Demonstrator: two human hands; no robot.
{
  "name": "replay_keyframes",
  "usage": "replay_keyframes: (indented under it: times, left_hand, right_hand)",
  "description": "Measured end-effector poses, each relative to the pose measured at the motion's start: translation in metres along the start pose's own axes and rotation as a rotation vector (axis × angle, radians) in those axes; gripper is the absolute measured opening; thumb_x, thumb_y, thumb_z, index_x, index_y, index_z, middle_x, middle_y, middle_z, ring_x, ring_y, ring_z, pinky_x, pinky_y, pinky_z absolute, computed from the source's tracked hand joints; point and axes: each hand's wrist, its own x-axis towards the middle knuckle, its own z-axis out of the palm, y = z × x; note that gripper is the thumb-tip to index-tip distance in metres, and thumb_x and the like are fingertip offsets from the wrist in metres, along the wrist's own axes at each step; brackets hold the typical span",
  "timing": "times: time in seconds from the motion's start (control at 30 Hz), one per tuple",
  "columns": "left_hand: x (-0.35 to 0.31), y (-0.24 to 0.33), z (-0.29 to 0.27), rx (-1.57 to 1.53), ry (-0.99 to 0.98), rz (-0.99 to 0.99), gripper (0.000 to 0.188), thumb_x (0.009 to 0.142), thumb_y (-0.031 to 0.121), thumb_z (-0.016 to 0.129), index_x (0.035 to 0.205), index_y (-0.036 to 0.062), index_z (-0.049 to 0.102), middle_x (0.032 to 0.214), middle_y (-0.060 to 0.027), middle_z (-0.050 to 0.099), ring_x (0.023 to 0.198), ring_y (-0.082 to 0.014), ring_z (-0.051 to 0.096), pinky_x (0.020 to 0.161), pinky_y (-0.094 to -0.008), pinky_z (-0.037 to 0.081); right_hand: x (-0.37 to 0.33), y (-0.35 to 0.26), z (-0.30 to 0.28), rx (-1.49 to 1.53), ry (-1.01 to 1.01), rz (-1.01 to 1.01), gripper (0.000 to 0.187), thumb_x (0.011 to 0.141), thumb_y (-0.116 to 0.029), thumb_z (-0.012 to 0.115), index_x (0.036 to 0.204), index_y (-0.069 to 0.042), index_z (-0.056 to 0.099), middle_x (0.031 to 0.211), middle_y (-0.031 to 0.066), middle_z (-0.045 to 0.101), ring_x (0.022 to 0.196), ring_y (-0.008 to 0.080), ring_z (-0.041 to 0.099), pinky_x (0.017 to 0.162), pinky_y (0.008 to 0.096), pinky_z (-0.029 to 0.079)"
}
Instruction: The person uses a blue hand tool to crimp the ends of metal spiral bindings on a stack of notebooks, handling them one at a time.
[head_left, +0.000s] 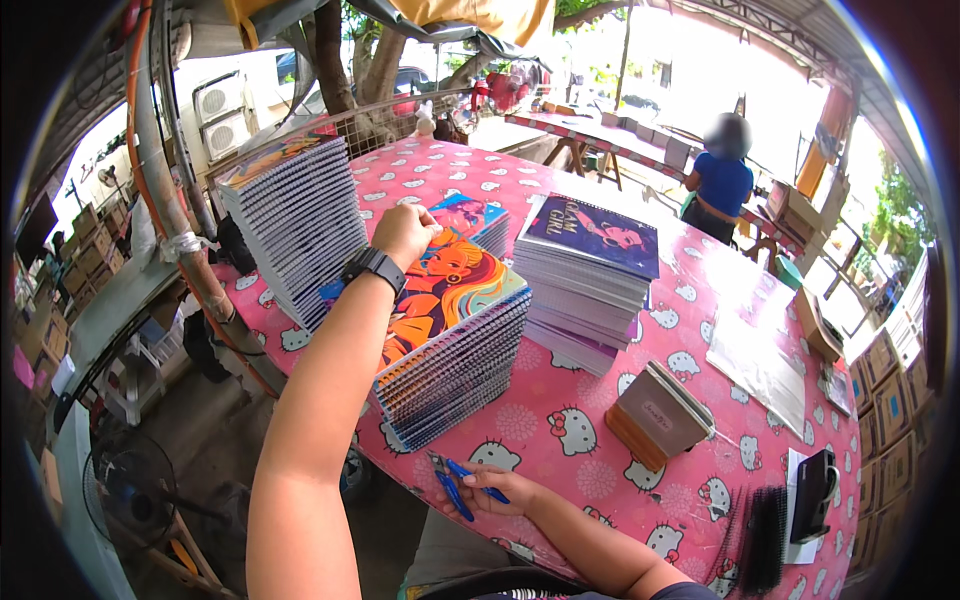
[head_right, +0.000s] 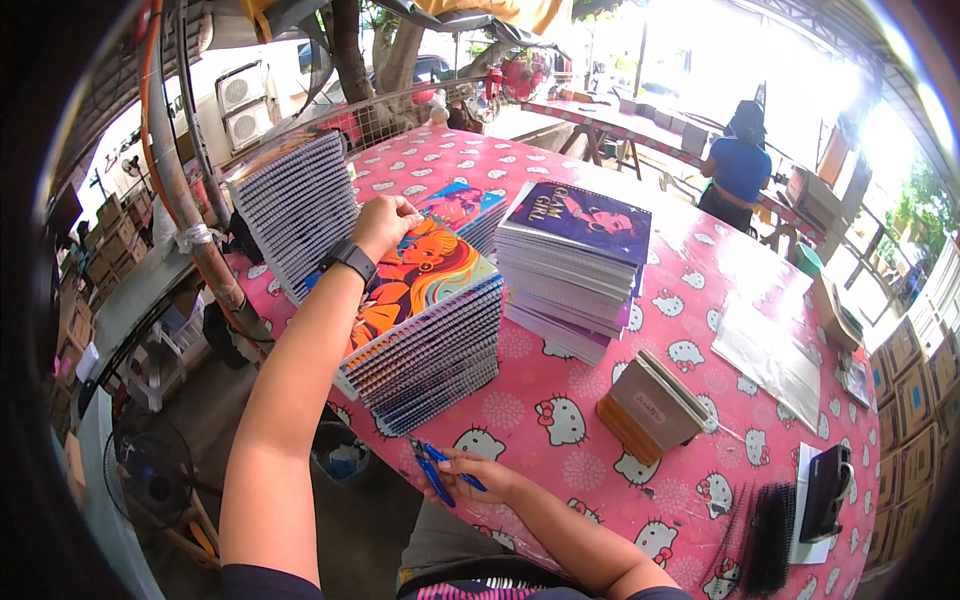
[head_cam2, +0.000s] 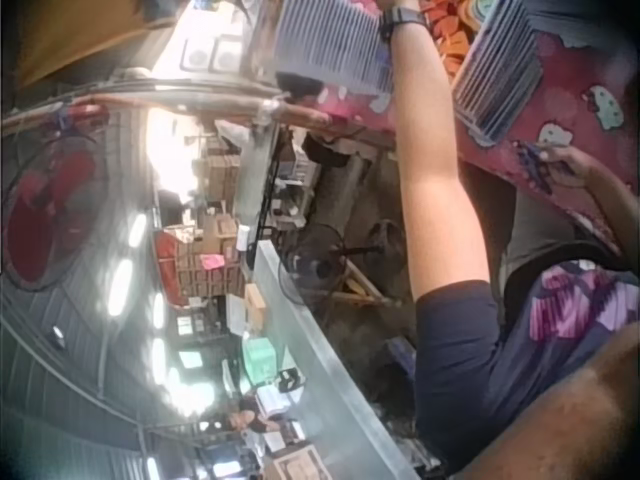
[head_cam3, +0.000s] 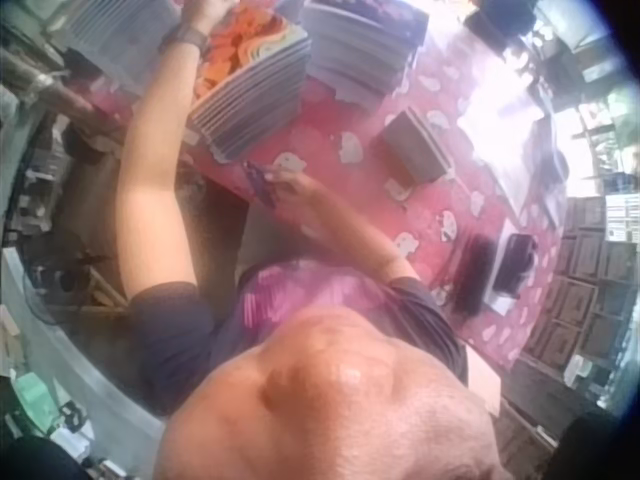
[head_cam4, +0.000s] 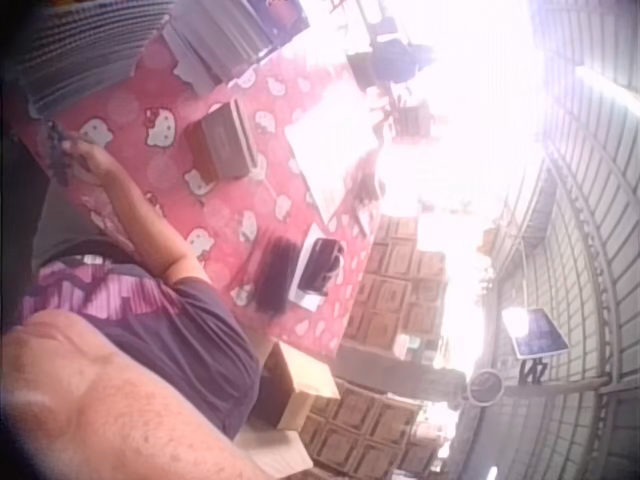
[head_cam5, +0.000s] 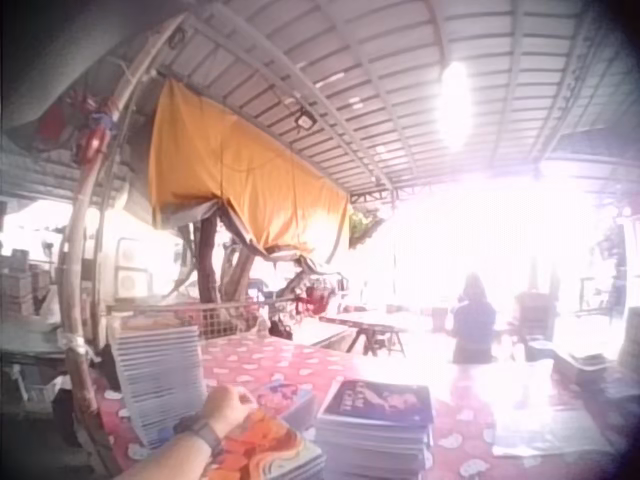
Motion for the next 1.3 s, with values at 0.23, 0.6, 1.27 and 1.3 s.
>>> replay_keyframes:
  times: [0.23,0.6,1.27,1.3]
  left_hand:
    - [-0.003,0.004,-0.004,0.035,-0.103,-0.064,0.028,0.073,0.028,0.071,0.084,0.0027,0.067,0.077,-0.0106,0.067,0.071,-0.0183,0.064,0.067,-0.0305,0.049]
    - [-0.003,0.004,-0.008,0.107,-0.336,-0.057,0.074,0.062,0.068,0.065,0.090,-0.0004,0.065,0.087,-0.0147,0.066,0.080,-0.0212,0.063,0.073,-0.0313,0.048]
    - [-0.004,0.012,-0.007,0.183,-0.389,-0.141,0.068,0.077,0.062,0.054,0.099,-0.0015,0.063,0.093,-0.0188,0.064,0.085,-0.0279,0.062,0.078,-0.0362,0.046]
    - [-0.005,0.012,-0.009,0.172,-0.389,-0.129,0.073,0.074,0.065,0.055,0.101,-0.0024,0.062,0.094,-0.0190,0.064,0.086,-0.0273,0.063,0.077,-0.0356,0.047]
  right_hand:
    - [-0.001,-0.002,0.000,-0.011,0.017,0.008,0.042,0.089,-0.019,0.048,0.124,0.001,0.036,0.115,0.0210,0.052,0.106,0.0316,0.053,0.095,0.0447,0.040]
    - [-0.003,-0.003,0.005,-0.024,0.016,0.008,0.044,0.089,-0.021,0.048,0.126,0.000,0.035,0.116,0.0208,0.051,0.107,0.0321,0.052,0.095,0.0453,0.039]
    - [-0.004,-0.003,0.009,-0.030,0.046,0.014,0.047,0.089,-0.021,0.051,0.128,-0.002,0.034,0.113,0.0166,0.054,0.102,0.0262,0.055,0.089,0.0377,0.044]
    - [-0.004,-0.003,0.009,-0.030,0.041,0.013,0.046,0.089,-0.021,0.051,0.127,-0.002,0.035,0.113,0.0166,0.054,0.102,0.0261,0.055,0.089,0.0376,0.044]
